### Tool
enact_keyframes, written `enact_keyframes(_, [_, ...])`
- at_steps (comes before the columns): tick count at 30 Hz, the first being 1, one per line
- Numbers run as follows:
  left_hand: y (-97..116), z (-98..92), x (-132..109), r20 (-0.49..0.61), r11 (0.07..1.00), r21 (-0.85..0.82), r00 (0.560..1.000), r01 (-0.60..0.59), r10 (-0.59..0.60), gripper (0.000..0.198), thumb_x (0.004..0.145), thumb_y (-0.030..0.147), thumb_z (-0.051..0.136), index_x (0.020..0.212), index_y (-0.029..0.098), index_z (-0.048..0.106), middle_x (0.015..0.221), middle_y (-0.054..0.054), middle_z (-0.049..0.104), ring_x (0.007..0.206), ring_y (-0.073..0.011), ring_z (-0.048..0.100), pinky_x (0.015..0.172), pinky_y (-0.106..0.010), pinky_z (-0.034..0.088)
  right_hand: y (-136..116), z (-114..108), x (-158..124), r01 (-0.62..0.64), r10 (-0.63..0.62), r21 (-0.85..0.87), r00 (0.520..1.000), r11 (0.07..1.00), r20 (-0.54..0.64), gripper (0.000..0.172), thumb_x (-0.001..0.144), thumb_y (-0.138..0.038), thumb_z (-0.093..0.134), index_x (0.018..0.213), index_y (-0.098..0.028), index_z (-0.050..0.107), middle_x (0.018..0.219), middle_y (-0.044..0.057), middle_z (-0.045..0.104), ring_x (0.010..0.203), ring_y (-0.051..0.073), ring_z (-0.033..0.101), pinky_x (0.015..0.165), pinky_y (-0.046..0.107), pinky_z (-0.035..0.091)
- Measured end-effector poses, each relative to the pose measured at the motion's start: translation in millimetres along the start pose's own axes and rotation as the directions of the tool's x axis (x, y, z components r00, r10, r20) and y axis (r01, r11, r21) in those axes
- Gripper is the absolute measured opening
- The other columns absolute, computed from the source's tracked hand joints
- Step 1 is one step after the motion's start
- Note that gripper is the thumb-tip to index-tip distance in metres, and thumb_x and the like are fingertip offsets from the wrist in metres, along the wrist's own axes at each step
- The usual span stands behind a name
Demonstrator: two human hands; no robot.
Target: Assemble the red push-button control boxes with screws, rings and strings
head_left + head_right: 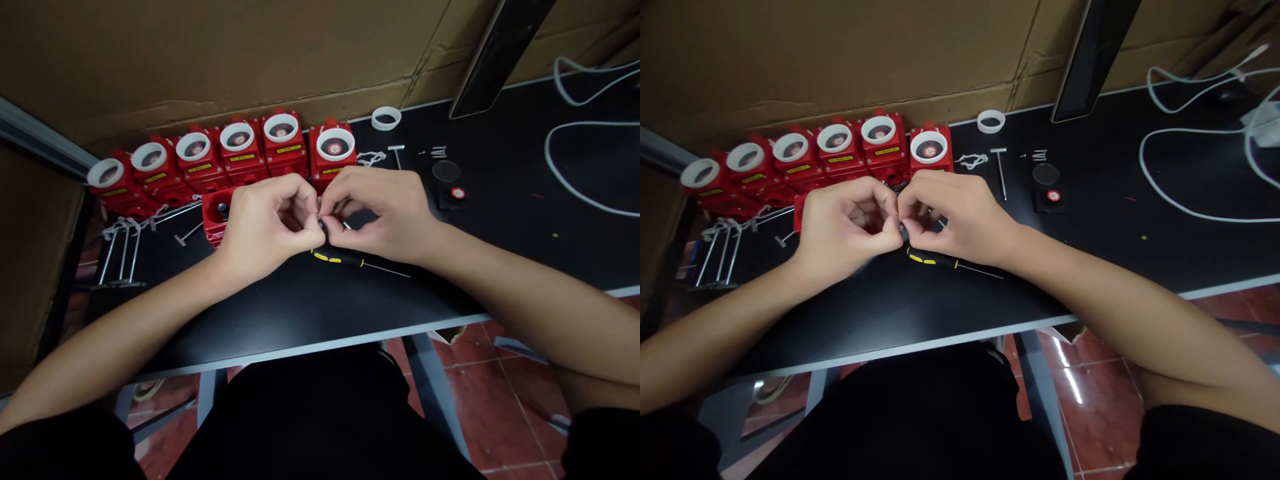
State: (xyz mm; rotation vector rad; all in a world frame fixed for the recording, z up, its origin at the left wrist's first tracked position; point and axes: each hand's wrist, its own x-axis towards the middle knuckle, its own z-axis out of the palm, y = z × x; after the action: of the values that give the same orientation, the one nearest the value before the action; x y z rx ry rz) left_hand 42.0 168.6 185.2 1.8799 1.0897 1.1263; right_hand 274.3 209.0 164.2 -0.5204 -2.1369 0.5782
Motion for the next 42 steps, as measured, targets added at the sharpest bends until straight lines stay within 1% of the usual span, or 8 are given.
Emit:
enact_keyframes(4, [2.5, 3.6, -1.0, 0.006, 0.997, -0.053, 0.999, 0.051, -0.051, 0.01, 0.079, 0.02, 0.08, 0.082, 0.026, 0.073, 0.079, 0.003, 0.078, 0.067, -0.0147, 0.068, 0.061, -0.028, 0.054, 2.1, 3.8, -0.3, 0.039, -0.039, -0.051, 0.999, 0.998, -0.015, 0.01, 0.097, -0.019, 0.082, 0.094, -0.027, 0.075, 0.094, 0.002, 0.081, 0.076, 0.019, 0.069, 0.075, 0.035, 0.063])
enact_keyframes(10, [3.5, 7.2, -3.0, -0.034, 0.998, -0.043, 0.998, 0.052, -0.053, 0.008, 0.08, 0.023, 0.077, 0.082, 0.024, 0.07, 0.08, 0.002, 0.077, 0.068, -0.0148, 0.07, 0.062, -0.028, 0.054, 1.5, 10.4, 0.3, 0.226, -0.238, -0.111, 0.966, 0.968, -0.105, 0.015, 0.104, -0.012, 0.072, 0.099, -0.026, 0.071, 0.091, 0.002, 0.077, 0.077, 0.017, 0.071, 0.071, 0.031, 0.059])
enact_keyframes(16, [1.2, 8.8, -4.9, -0.023, 0.998, -0.05, 0.999, 0.035, -0.036, 0.013, 0.083, 0.022, 0.077, 0.085, 0.026, 0.065, 0.079, 0.002, 0.075, 0.066, -0.0154, 0.069, 0.058, -0.028, 0.054, -0.2, 8.2, 0.4, 0.22, -0.231, -0.12, 0.969, 0.968, -0.092, 0.012, 0.108, -0.021, 0.078, 0.099, -0.026, 0.071, 0.09, 0.001, 0.078, 0.076, 0.017, 0.071, 0.07, 0.032, 0.059])
enact_keyframes(19, [2.4, 4.4, -4.5, 0.012, 1.0, -0.002, 0.999, -0.03, 0.03, 0.013, 0.087, 0.021, 0.077, 0.09, 0.026, 0.065, 0.082, 0.002, 0.075, 0.067, -0.0156, 0.071, 0.059, -0.027, 0.058, 3.5, 3.9, 0.5, 0.2, -0.217, -0.151, 0.971, 0.968, -0.102, 0.011, 0.106, -0.017, 0.073, 0.1, -0.025, 0.072, 0.092, 0.001, 0.078, 0.076, 0.016, 0.071, 0.07, 0.031, 0.059])
enact_keyframes(23, [6.3, -5.3, -2.6, 0.044, 0.97, 0.177, 0.986, -0.165, 0.16, 0.008, 0.097, 0.019, 0.075, 0.103, 0.025, 0.072, 0.095, 0.0, 0.079, 0.075, -0.0143, 0.075, 0.062, -0.026, 0.061, 11.1, -2.1, 1.2, 0.291, -0.318, -0.22, 0.943, 0.931, -0.1, 0.016, 0.105, -0.007, 0.067, 0.105, -0.023, 0.071, 0.096, -0.001, 0.076, 0.08, 0.014, 0.073, 0.074, 0.028, 0.06])
enact_keyframes(28, [2.4, -13.3, 1.7, 0.08, 0.851, 0.338, 0.913, -0.403, 0.401, 0.01, 0.106, 0.017, 0.08, 0.109, 0.026, 0.077, 0.101, 0.002, 0.078, 0.077, -0.0107, 0.071, 0.061, -0.023, 0.058, 13.9, -6.8, 0.4, 0.313, -0.34, -0.305, 0.94, 0.899, -0.038, 0.02, 0.102, -0.004, 0.065, 0.108, -0.023, 0.068, 0.098, -0.001, 0.075, 0.083, 0.014, 0.071, 0.075, 0.028, 0.059])
enact_keyframes(31, [0.1, -14.3, 3.0, 0.097, 0.792, 0.393, 0.878, -0.467, 0.47, 0.011, 0.108, 0.014, 0.08, 0.109, 0.026, 0.078, 0.1, 0.001, 0.08, 0.078, -0.0119, 0.071, 0.061, -0.025, 0.057, 12.4, -7.1, -0.1, 0.313, -0.335, -0.287, 0.942, 0.905, -0.031, 0.02, 0.102, -0.004, 0.066, 0.107, -0.023, 0.067, 0.097, -0.001, 0.073, 0.082, 0.014, 0.07, 0.074, 0.028, 0.058])
enact_keyframes(42, [5.7, -5.8, -2.7, 0.059, 0.871, 0.387, 0.951, -0.302, 0.304, 0.014, 0.089, 0.01, 0.072, 0.091, 0.024, 0.071, 0.088, 0.002, 0.075, 0.071, -0.0134, 0.065, 0.061, -0.028, 0.052, 6.9, 0.9, -2.1, 0.303, -0.316, -0.242, 0.949, 0.922, -0.016, 0.017, 0.106, -0.006, 0.066, 0.106, -0.024, 0.066, 0.096, -0.001, 0.072, 0.081, 0.013, 0.067, 0.073, 0.027, 0.055])
